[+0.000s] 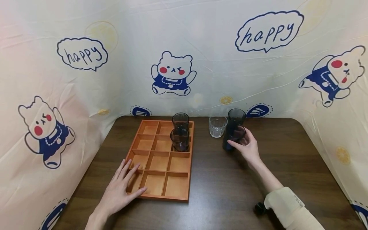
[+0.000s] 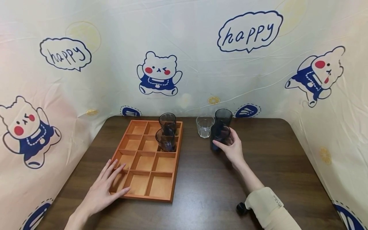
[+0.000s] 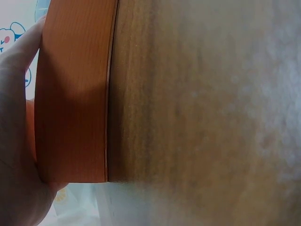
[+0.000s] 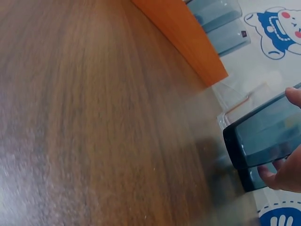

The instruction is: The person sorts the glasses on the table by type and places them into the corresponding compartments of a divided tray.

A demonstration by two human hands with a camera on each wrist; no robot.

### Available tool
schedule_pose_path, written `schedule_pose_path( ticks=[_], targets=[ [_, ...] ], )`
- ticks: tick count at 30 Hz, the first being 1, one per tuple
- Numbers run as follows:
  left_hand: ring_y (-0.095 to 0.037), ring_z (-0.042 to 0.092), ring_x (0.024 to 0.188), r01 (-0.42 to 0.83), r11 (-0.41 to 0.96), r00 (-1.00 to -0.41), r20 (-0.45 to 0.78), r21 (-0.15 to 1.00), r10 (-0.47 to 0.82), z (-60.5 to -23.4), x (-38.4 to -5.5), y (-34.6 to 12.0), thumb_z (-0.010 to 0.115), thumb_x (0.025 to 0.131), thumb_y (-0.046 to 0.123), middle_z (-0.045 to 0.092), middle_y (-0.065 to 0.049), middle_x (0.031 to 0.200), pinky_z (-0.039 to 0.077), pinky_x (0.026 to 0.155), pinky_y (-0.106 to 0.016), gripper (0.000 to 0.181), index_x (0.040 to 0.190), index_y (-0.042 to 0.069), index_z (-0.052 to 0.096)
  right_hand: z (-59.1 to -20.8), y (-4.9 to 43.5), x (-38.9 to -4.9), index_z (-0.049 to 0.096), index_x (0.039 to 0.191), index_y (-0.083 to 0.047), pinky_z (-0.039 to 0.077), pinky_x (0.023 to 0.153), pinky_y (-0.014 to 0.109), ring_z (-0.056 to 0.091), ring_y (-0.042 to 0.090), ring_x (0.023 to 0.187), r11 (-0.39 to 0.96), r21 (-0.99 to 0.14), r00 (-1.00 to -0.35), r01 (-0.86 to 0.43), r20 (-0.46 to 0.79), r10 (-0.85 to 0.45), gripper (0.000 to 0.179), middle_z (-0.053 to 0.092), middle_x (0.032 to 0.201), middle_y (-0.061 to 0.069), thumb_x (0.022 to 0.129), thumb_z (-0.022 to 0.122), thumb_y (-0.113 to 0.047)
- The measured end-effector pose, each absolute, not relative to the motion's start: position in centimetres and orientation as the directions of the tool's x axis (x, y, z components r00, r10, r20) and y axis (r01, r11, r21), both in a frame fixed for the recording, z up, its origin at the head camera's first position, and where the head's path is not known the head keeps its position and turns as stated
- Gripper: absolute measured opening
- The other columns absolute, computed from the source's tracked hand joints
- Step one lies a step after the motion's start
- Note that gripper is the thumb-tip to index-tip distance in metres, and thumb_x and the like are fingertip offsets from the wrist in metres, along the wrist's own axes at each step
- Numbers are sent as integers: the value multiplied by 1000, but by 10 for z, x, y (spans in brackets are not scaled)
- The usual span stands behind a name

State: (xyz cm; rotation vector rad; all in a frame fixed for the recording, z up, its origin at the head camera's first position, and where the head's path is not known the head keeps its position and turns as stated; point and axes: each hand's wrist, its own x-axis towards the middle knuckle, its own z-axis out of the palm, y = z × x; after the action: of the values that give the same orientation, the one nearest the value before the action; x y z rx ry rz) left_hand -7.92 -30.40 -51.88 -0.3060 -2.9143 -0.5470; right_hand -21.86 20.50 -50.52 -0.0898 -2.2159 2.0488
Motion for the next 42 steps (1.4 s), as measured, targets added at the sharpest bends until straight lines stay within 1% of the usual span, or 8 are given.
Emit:
schedule_pose_path(
  ticks=[8, 11, 15, 23, 30, 32, 39, 42],
  targets=[
    [-31, 16, 173, 230, 911, -966, 197, 341, 171, -519, -79, -304, 87, 86, 62, 36, -20, 178, 42, 115, -75, 95, 165, 22, 52, -501, 196, -214, 50, 159, -8, 53, 100, 9, 69, 0, 119, 69, -997, -994, -39, 46, 103, 74, 69, 145, 11, 94, 84, 1],
    [-27, 13, 174, 230, 911, -965, 198, 341, 170, -519, -78, -304, 87, 86, 62, 37, -20, 177, 42, 115, -75, 95, 165, 22, 52, -502, 193, -212, 51, 158, -6, 54, 97, 11, 70, -4, 112, 32, -998, -994, -51, 53, 91, 73, 75, 134, -1, 93, 84, 3],
    [-33, 18, 173, 227, 912, -966, 195, 342, 167, -518, -78, -303, 87, 86, 62, 37, -20, 177, 42, 115, -76, 95, 165, 22, 52, -499, 187, -209, 50, 157, -3, 56, 93, 14, 72, -4, 108, -27, -997, -996, -70, 68, 64, 72, 77, 121, -14, 93, 82, 8],
    [-38, 21, 171, 222, 910, -968, 188, 351, 164, -518, -78, -304, 87, 86, 62, 36, -20, 177, 41, 115, -75, 95, 166, 22, 52, -495, 177, -202, 51, 157, -6, 54, 94, 14, 70, -3, 109, -18, -999, -999, -36, 36, 31, 72, 75, 126, -11, 93, 82, 6],
    [-34, 18, 172, 221, 912, -969, 187, 345, 164, -519, -78, -304, 87, 86, 63, 36, -19, 178, 42, 115, -75, 96, 165, 22, 52, -497, 167, -199, 51, 158, -5, 54, 95, 15, 69, -2, 110, -11, -1000, -1000, -17, 17, 2, 73, 71, 140, 7, 93, 82, 6],
    [-33, 17, 173, 222, 912, -968, 188, 344, 165, -520, -79, -305, 87, 86, 63, 37, -20, 177, 42, 115, -75, 96, 165, 21, 52, -496, 164, -197, 51, 158, -4, 54, 96, 14, 68, -3, 111, -17, -1000, -1000, -18, 18, -6, 73, 70, 142, 8, 92, 82, 6],
    [-36, 20, 171, 218, 914, -970, 182, 343, 163, -519, -79, -304, 86, 87, 63, 37, -19, 177, 42, 115, -75, 96, 165, 22, 52, -495, 156, -193, 52, 158, -5, 54, 97, 14, 69, -4, 113, -27, -1000, -999, -5, 6, -34, 75, 72, 126, -21, 91, 83, 7],
    [-37, 20, 171, 216, 914, -970, 179, 343, 162, -518, -79, -304, 86, 87, 63, 37, -20, 177, 42, 116, -74, 96, 166, 22, 52, -495, 153, -191, 52, 158, -6, 55, 97, 15, 69, -4, 113, -21, -1000, -999, 4, -3, -43, 76, 73, 131, -13, 90, 83, 7]
  ],
)
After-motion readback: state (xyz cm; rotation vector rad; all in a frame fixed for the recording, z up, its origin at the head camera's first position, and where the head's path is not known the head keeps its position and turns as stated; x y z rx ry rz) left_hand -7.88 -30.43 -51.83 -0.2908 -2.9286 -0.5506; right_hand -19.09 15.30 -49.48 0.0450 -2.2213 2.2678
